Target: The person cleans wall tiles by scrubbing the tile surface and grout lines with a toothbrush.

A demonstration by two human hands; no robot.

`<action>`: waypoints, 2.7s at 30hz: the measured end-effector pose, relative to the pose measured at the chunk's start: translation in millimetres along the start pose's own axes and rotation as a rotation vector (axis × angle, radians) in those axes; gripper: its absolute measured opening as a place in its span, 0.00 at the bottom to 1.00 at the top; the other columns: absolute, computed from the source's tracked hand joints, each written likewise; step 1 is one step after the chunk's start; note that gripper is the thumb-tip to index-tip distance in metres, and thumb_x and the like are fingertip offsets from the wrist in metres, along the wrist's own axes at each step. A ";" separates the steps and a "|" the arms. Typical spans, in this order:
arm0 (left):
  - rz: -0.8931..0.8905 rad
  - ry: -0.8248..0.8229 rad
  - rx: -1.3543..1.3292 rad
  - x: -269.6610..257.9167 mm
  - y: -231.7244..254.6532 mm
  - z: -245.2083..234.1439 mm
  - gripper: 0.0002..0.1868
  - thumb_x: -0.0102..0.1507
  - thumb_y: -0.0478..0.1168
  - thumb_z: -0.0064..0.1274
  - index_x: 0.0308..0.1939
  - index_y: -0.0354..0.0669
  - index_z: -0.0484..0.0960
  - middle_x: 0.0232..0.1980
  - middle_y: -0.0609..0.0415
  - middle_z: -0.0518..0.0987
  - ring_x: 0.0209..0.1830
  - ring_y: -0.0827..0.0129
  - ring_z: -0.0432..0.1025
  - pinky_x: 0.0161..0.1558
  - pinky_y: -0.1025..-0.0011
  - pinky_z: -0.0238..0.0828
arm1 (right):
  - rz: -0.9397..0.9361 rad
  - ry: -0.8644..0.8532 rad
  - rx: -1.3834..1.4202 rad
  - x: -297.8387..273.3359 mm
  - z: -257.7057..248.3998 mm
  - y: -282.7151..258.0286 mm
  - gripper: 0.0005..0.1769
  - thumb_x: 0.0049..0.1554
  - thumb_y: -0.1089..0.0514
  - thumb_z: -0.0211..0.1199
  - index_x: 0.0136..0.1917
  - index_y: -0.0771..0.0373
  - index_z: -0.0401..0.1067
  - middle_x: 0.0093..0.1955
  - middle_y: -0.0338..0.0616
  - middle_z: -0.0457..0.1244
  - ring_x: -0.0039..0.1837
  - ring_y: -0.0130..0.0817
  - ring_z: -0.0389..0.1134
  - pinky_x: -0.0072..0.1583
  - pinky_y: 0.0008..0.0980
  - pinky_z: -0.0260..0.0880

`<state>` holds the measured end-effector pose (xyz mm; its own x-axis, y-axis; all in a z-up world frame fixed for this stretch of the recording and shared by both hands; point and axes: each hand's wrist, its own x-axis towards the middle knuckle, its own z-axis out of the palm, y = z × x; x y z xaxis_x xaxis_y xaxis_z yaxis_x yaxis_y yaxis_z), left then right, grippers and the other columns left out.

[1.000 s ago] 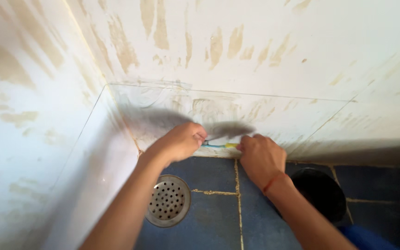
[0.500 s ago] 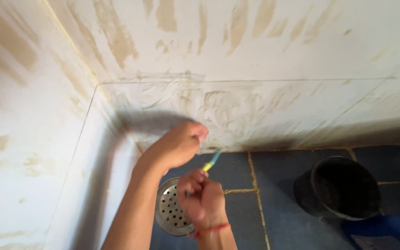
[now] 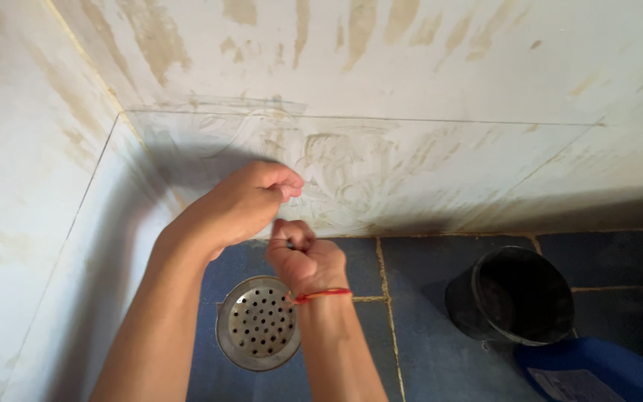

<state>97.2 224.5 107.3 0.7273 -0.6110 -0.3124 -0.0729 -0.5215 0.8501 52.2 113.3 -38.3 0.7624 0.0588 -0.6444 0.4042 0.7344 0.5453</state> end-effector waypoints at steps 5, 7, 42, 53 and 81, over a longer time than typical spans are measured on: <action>-0.104 0.027 0.099 -8.0 7.0 -5.8 0.19 0.71 0.43 0.39 0.62 0.47 0.78 0.67 0.57 0.78 0.69 0.67 0.70 0.64 0.62 0.67 | -0.142 -0.294 0.085 -1.4 23.3 -44.3 0.18 0.66 0.55 0.31 0.34 0.56 0.47 0.24 0.33 0.40 0.27 0.24 0.37 0.28 0.23 0.40; -0.050 0.020 0.080 -4.3 8.2 -4.0 0.19 0.70 0.43 0.39 0.61 0.46 0.79 0.66 0.56 0.80 0.69 0.67 0.71 0.64 0.63 0.68 | -0.214 -0.234 -0.018 19.3 21.1 -40.3 0.18 0.65 0.53 0.32 0.34 0.55 0.48 0.24 0.31 0.40 0.26 0.23 0.37 0.28 0.23 0.39; -0.239 -0.180 -0.031 49.5 -21.8 92.2 0.22 0.68 0.54 0.45 0.44 0.41 0.88 0.45 0.48 0.86 0.44 0.60 0.78 0.48 0.59 0.70 | -0.664 -0.181 -0.713 -25.7 -6.7 -9.5 0.20 0.67 0.51 0.36 0.55 0.63 0.66 0.51 0.49 0.67 0.53 0.42 0.70 0.57 0.45 0.73; 0.245 0.044 0.080 47.9 -9.7 89.8 0.14 0.61 0.47 0.50 0.40 0.47 0.89 0.40 0.49 0.88 0.39 0.59 0.84 0.45 0.63 0.78 | -0.623 -0.325 -0.693 -37.0 9.5 0.9 0.24 0.67 0.43 0.37 0.53 0.57 0.70 0.52 0.48 0.67 0.55 0.43 0.70 0.56 0.44 0.72; 0.178 0.246 0.287 17.1 16.4 80.8 0.11 0.62 0.47 0.55 0.39 0.51 0.89 0.39 0.49 0.86 0.40 0.55 0.81 0.44 0.59 0.77 | -0.382 -0.382 -0.844 -47.6 8.2 8.4 0.28 0.61 0.41 0.37 0.48 0.61 0.72 0.46 0.53 0.67 0.50 0.47 0.69 0.50 0.46 0.72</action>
<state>53.3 157.4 81.6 0.8251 -0.5642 -0.0307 -0.3745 -0.5867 0.7180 23.5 111.1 1.3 0.8276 -0.3935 -0.4003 0.2781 0.9069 -0.3165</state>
